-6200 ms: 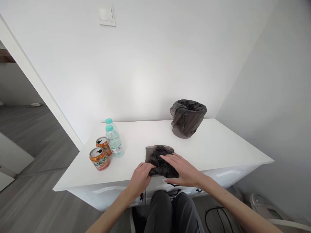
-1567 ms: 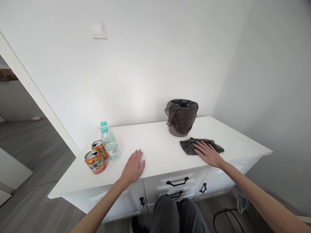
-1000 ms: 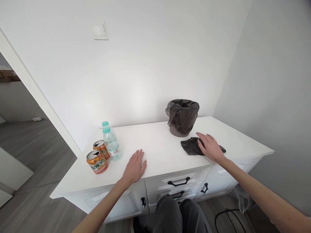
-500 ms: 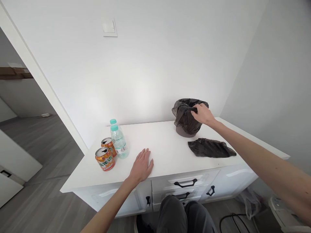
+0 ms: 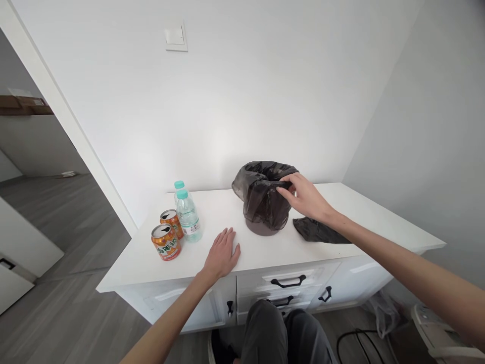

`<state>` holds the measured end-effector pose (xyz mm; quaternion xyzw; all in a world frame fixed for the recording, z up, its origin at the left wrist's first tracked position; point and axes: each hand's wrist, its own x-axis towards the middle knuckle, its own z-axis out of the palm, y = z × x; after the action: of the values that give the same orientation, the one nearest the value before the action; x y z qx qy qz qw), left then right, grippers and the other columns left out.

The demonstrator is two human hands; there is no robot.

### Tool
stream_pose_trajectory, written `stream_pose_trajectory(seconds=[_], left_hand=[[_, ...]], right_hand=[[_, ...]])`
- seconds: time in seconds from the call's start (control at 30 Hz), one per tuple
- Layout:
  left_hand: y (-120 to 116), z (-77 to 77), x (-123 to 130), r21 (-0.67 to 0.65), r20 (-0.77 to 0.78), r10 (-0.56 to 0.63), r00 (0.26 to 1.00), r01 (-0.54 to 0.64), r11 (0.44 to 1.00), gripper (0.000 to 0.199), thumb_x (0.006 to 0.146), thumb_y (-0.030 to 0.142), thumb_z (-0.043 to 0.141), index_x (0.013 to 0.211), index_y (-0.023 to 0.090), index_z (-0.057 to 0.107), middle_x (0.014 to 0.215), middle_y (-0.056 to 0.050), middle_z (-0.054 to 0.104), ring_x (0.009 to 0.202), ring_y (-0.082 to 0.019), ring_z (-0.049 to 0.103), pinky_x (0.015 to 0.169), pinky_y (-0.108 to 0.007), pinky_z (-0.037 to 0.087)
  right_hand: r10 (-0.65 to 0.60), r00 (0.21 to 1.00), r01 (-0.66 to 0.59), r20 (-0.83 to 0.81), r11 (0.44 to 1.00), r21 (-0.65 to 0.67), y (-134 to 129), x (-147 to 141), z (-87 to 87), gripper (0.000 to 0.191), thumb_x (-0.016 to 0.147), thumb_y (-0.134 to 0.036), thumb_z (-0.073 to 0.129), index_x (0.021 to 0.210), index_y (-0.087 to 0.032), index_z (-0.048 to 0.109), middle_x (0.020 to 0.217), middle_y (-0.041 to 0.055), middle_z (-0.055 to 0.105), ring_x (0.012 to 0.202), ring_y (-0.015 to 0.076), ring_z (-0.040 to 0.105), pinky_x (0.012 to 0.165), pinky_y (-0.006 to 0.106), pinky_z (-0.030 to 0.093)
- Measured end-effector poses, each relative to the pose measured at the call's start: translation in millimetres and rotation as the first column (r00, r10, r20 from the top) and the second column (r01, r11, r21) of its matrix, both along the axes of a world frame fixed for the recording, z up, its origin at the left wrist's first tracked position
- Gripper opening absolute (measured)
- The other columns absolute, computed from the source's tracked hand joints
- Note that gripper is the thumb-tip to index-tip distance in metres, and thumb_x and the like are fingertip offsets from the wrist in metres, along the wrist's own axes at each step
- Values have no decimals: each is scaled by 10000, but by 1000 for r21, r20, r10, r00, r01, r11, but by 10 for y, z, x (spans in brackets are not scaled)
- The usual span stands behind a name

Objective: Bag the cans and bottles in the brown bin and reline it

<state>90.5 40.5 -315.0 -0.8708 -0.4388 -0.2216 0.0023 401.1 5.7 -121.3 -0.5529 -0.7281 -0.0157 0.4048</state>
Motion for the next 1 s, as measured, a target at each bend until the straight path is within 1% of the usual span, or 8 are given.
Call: stream_pose_trajectory(seconds=[0.17, 0.37, 0.5, 0.6, 0.67, 0.73, 0.83, 1.0], left_hand=[[-13, 33, 6, -16, 12, 10, 1000, -10, 1000, 570, 1035, 446, 372, 1512, 138, 417, 1588, -174, 494, 1532, -321, 385, 1258, -530, 328], [-43, 109, 34, 15, 37, 2, 999, -2, 1000, 484, 1031, 404, 382, 1448, 162, 434, 1489, -195, 565, 1473, -343, 458, 1217, -560, 381], [-51, 135, 50, 20, 18, 1, 1000, -2, 1000, 447, 1034, 404, 376, 1395, 157, 469, 1428, -191, 607, 1441, -339, 496, 1210, -550, 391], [-46, 125, 51, 15, 7, 7, 1000, -7, 1000, 490, 1034, 418, 372, 1415, 123, 462, 1460, -212, 588, 1463, -340, 474, 1224, -543, 377], [-38, 106, 47, 7, 5, 14, 1000, -14, 1000, 545, 1031, 433, 375, 1467, 108, 423, 1506, -220, 556, 1488, -338, 446, 1235, -546, 363], [-30, 85, 42, -3, 2, 19, 1000, -19, 1000, 592, 1029, 447, 377, 1512, 104, 385, 1544, -221, 524, 1507, -336, 422, 1241, -547, 356], [-28, 68, 38, -9, 0, 26, 1000, -26, 1000, 619, 1027, 457, 381, 1538, 107, 368, 1572, -221, 497, 1518, -336, 408, 1242, -546, 354], [-29, 74, 46, -2, 7, 16, 1000, -16, 1000, 606, 1028, 447, 399, 1532, 111, 393, 1550, -211, 526, 1513, -329, 416, 1249, -526, 349]], right_hand=[[128, 992, -128, 14, 992, -13, -329, -258, 64, 259, 1032, -461, 517, 1173, -261, 600, 1096, 71, 618, 851, 221, 659, 807, 422, 588], [169, 985, -169, -23, 986, 7, -491, -259, 37, 252, 1041, -466, 502, 1193, -282, 582, 1114, 72, 598, 865, 217, 656, 767, 411, 594], [184, 972, -173, -148, 982, 82, -546, -198, -51, 340, 1019, -431, 537, 1332, -302, 520, 1317, 101, 488, 868, 177, 664, 717, 360, 593], [44, 939, 24, -340, 981, 192, -499, -111, -340, 318, 988, -386, 545, 1287, -278, 515, 1335, 113, 449, 847, 167, 648, 677, 342, 566], [-40, 903, 111, -428, 984, 142, -411, -22, -661, 173, 969, -345, 503, 1095, -245, 567, 1189, 91, 531, 816, 175, 630, 664, 332, 533], [-76, 873, 77, -482, 997, -20, -303, 81, -1034, 152, 926, -294, 444, 888, -229, 576, 916, 43, 596, 709, 170, 594, 662, 319, 490], [-146, 860, -6, -489, 955, -297, -163, 213, -1529, 176, 854, -285, 421, 779, -228, 570, 600, -19, 538, 580, 170, 516, 618, 297, 409], [-154, 885, -34, -440, 920, -391, -63, 291, -1853, 197, 801, -305, 443, 668, -226, 565, 577, -16, 542, 576, 162, 460, 600, 286, 330]])
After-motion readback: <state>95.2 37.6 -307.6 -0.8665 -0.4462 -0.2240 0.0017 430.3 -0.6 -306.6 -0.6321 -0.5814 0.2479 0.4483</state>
